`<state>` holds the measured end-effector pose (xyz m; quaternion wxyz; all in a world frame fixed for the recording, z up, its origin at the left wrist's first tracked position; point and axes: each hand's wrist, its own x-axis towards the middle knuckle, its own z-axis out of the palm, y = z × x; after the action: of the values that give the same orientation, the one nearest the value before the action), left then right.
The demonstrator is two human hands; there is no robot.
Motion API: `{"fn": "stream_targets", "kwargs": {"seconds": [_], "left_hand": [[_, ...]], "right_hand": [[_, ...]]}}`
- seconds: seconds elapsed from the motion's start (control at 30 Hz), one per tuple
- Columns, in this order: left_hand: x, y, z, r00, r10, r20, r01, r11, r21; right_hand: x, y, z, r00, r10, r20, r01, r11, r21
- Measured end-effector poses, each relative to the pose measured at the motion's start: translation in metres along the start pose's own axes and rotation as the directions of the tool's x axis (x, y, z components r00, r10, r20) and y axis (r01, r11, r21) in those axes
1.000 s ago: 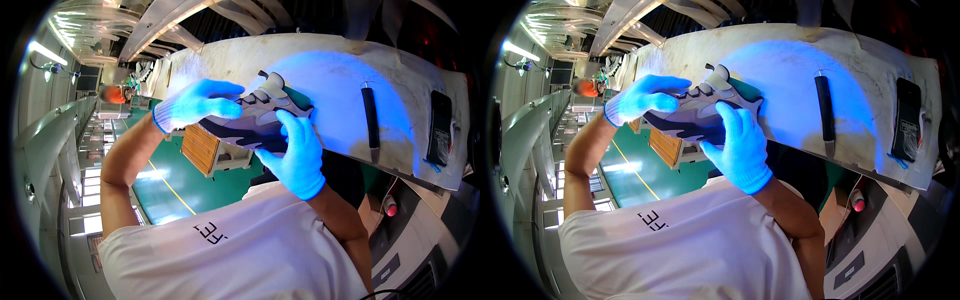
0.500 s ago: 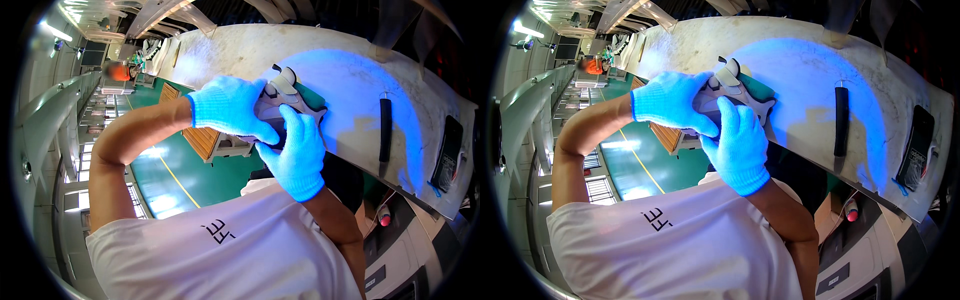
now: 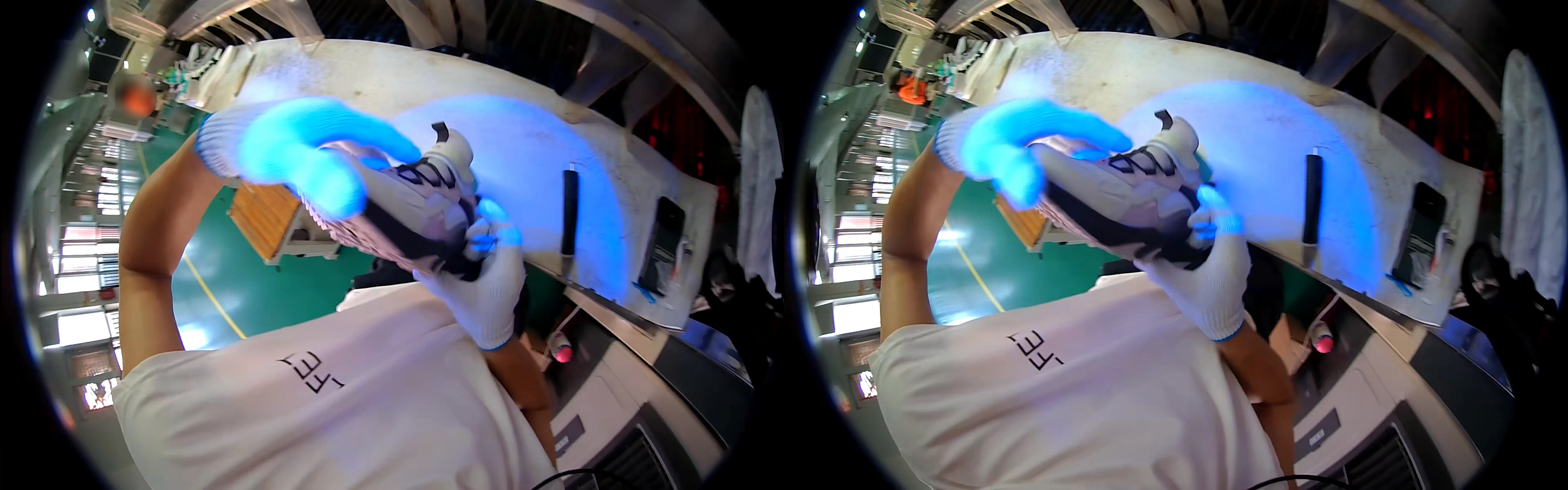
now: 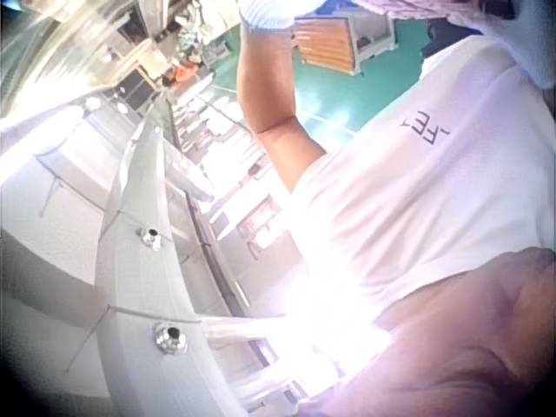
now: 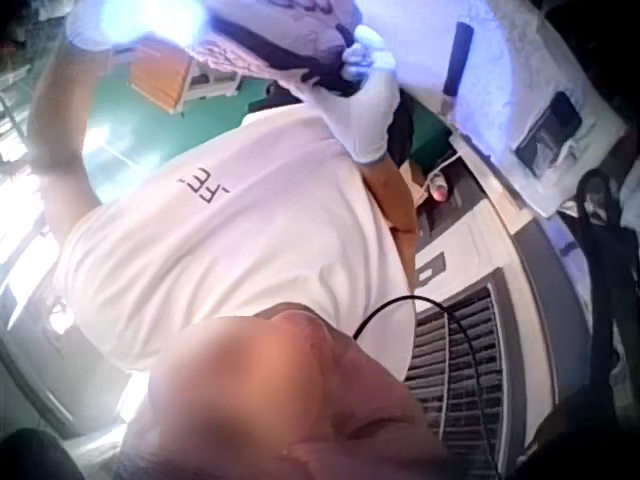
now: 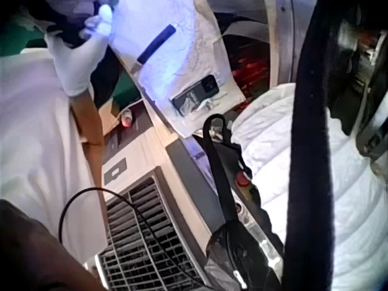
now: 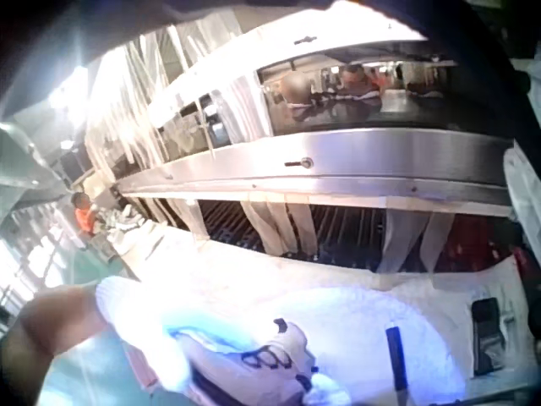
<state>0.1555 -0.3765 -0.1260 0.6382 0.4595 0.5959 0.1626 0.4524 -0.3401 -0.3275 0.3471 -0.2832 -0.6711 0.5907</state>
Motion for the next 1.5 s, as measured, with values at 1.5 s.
{"fn": "stream_targets", "kwargs": {"seconds": [1.5], "left_hand": [[-0.002,-0.142,0.156,0.408,0.6,-0.688,-0.82,0.573,0.013]], "right_hand": [[0.006,-0.125,0.036,0.821,-0.316,0.475,0.478,0.836,-0.269]]}}
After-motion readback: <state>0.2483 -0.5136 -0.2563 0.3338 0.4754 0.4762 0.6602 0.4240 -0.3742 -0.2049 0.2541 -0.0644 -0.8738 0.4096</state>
